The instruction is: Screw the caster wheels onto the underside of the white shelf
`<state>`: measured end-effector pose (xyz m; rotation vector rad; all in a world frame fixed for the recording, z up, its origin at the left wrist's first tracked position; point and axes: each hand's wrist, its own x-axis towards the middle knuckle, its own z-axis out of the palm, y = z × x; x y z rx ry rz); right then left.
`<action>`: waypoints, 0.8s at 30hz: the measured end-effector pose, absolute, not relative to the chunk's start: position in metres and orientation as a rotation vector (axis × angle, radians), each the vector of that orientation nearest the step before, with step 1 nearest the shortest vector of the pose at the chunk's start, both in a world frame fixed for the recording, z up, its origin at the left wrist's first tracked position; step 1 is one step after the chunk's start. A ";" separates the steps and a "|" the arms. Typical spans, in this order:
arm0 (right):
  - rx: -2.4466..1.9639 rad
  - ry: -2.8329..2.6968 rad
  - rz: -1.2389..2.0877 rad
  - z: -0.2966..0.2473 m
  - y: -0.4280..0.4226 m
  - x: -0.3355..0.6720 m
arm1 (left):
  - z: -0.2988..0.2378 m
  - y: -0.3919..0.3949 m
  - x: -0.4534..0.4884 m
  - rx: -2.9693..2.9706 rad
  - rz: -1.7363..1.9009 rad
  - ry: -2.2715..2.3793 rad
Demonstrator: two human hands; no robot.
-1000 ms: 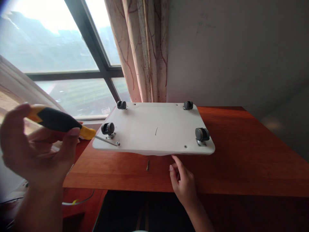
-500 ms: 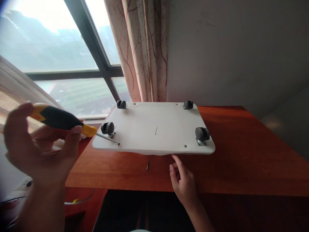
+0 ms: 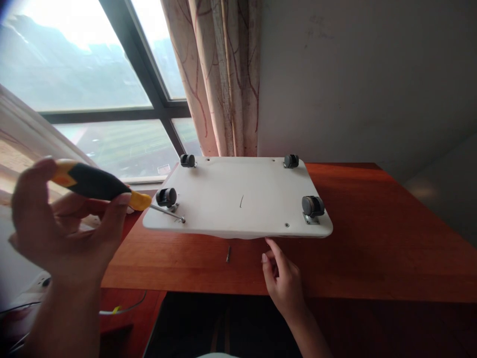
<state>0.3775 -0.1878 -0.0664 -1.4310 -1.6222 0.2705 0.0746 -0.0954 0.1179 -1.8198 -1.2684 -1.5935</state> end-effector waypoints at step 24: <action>-1.398 -1.585 0.263 -0.064 -0.189 0.379 | 0.154 -0.063 0.086 -2.471 -1.515 -1.359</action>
